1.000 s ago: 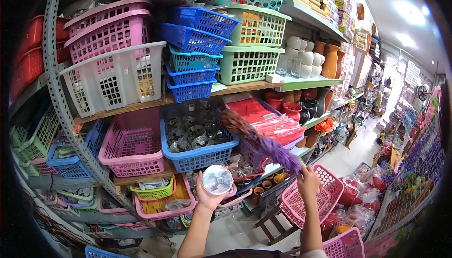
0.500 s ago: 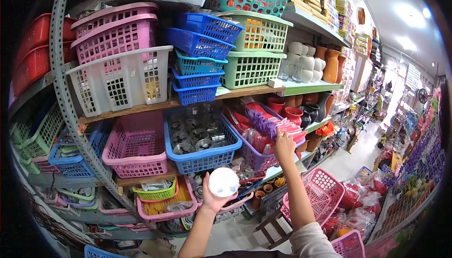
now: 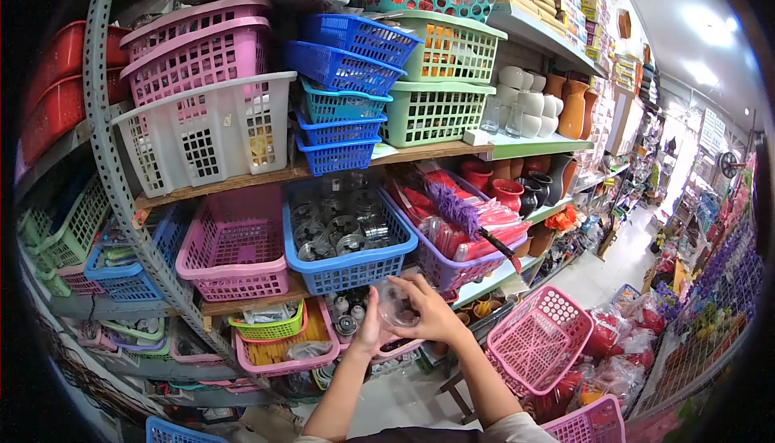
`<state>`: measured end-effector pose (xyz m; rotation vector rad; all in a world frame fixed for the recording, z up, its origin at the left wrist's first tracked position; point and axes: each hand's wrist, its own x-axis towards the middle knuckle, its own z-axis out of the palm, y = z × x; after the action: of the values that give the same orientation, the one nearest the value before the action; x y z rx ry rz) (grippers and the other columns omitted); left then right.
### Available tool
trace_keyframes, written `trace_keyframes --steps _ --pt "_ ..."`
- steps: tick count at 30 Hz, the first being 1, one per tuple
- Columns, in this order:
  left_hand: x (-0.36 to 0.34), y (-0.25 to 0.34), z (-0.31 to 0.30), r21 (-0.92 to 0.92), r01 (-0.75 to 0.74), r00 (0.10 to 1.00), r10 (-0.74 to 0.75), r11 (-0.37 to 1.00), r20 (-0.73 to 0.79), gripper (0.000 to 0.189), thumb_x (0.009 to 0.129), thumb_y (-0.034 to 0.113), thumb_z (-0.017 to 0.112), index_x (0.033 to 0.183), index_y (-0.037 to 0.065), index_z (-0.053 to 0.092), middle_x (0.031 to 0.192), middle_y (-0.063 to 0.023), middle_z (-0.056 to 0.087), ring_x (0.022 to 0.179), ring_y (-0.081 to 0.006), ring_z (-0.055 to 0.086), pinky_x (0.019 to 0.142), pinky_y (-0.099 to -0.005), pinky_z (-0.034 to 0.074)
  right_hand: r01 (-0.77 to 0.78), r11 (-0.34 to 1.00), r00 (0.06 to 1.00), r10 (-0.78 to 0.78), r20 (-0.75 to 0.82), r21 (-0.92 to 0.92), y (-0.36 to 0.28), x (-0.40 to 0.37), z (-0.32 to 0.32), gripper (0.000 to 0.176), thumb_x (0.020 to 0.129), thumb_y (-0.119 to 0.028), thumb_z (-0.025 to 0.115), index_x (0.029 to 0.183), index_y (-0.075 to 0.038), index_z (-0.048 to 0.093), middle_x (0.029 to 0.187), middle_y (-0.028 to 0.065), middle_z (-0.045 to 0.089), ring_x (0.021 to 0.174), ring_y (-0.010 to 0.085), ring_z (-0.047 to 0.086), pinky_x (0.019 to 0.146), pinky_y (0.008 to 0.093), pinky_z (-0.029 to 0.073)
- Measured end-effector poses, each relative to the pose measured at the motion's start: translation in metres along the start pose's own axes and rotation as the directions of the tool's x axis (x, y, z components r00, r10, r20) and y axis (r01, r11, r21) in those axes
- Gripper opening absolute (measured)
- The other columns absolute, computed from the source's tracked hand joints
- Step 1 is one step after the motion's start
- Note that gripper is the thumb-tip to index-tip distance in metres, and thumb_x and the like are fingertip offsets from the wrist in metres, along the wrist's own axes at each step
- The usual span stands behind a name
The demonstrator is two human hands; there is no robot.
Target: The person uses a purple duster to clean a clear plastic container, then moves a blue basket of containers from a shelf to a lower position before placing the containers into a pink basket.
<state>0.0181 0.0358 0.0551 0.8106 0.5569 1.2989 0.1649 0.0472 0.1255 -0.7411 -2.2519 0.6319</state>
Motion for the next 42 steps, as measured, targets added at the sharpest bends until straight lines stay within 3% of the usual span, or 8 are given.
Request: trace_keyframes --steps 1,3,6,7,10,13,33,42 --pt "0.005 0.005 -0.003 0.000 -0.003 1.000 0.003 1.000 -0.002 0.074 0.090 0.066 0.024 0.131 0.008 0.042 0.122 -0.0104 0.053 0.109 -0.0234 0.055 0.094 -0.0370 0.044 0.003 1.000 1.000 -0.003 0.002 0.001 0.002 0.000 -0.001 0.085 0.061 -0.023 0.079 0.135 -0.008 0.039 0.125 0.0164 0.043 0.114 0.0313 0.048 0.095 0.0377 0.041" --pt "0.014 0.021 -0.015 0.510 -0.221 0.968 0.249 0.831 0.013 0.068 0.094 0.057 0.024 0.127 0.003 0.047 0.119 -0.0109 0.057 0.108 -0.0237 0.055 0.096 -0.0360 0.040 0.053 0.998 0.985 -0.048 -0.163 0.029 0.008 -0.002 -0.006 0.084 0.059 -0.025 0.080 0.132 -0.006 0.042 0.121 0.0153 0.045 0.112 0.0301 0.049 0.094 0.0374 0.041" --pt "0.029 0.066 -0.032 0.975 -0.221 0.691 0.709 0.020 0.142 0.038 0.091 0.035 0.052 0.112 0.005 0.058 0.106 -0.0131 0.062 0.102 -0.0316 0.055 0.094 -0.0402 0.037 0.045 0.999 0.968 -0.042 -0.249 0.006 0.013 -0.003 -0.014 0.082 0.060 -0.026 0.080 0.130 -0.004 0.043 0.118 0.0161 0.047 0.109 0.0295 0.050 0.093 0.0372 0.040" --pt "0.027 0.078 -0.029 0.973 -0.088 0.589 0.777 -0.212 0.222 0.036 0.085 0.035 0.059 0.107 0.007 0.060 0.100 -0.0116 0.062 0.096 -0.0297 0.055 0.092 -0.0410 0.036 0.051 0.999 0.953 -0.054 -0.297 -0.019 0.015 -0.004 -0.015 0.083 0.061 -0.027 0.080 0.130 -0.004 0.042 0.117 0.0170 0.047 0.107 0.0301 0.051 0.091 0.0370 0.042" --pt "0.042 0.086 -0.070 0.834 0.058 0.632 0.667 -0.549 0.395 0.044 0.071 0.039 0.071 0.100 0.008 0.061 0.091 -0.0079 0.061 0.090 -0.0246 0.055 0.086 -0.0388 0.038 0.033 0.999 0.952 -0.025 -0.307 0.024 0.020 -0.006 -0.014 0.083 0.061 -0.027 0.080 0.131 -0.003 0.042 0.118 0.0165 0.048 0.109 0.0292 0.050 0.093 0.0371 0.040" --pt "0.043 0.080 -0.077 0.800 0.186 0.780 0.580 -0.571 0.233 0.043 0.065 0.039 0.074 0.092 0.008 0.061 0.089 -0.0064 0.061 0.089 -0.0230 0.056 0.081 -0.0369 0.038 0.023 0.999 0.951 -0.007 -0.309 0.045 0.019 -0.006 -0.009 0.083 0.062 -0.028 0.080 0.131 -0.004 0.043 0.118 0.0164 0.048 0.108 0.0290 0.050 0.092 0.0364 0.041" --pt "-0.003 0.057 -0.053 0.871 0.182 0.672 0.704 -0.457 0.229 0.017 0.062 0.018 0.070 0.074 0.009 0.063 0.072 -0.0037 0.062 0.070 -0.0215 0.058 0.066 -0.0342 0.040 -0.028 1.000 0.905 0.026 -0.425 0.003 0.048 0.029 -0.010 0.077 0.062 -0.029 0.080 0.128 -0.005 0.049 0.118 0.0142 0.052 0.109 0.0286 0.052 0.093 0.0353 0.041" --pt "-0.005 0.058 -0.048 0.854 0.192 0.689 0.686 -0.484 0.234 0.017 0.064 0.019 0.068 0.075 0.010 0.059 0.073 -0.0026 0.059 0.071 -0.0209 0.055 0.066 -0.0344 0.039 -0.044 0.893 0.978 -0.053 -0.202 -0.447 0.094 0.135 -0.003 0.073 0.064 -0.044 0.075 0.123 -0.009 0.053 0.113 0.0180 0.057 0.106 0.0357 0.052 0.092 0.0423 0.041"
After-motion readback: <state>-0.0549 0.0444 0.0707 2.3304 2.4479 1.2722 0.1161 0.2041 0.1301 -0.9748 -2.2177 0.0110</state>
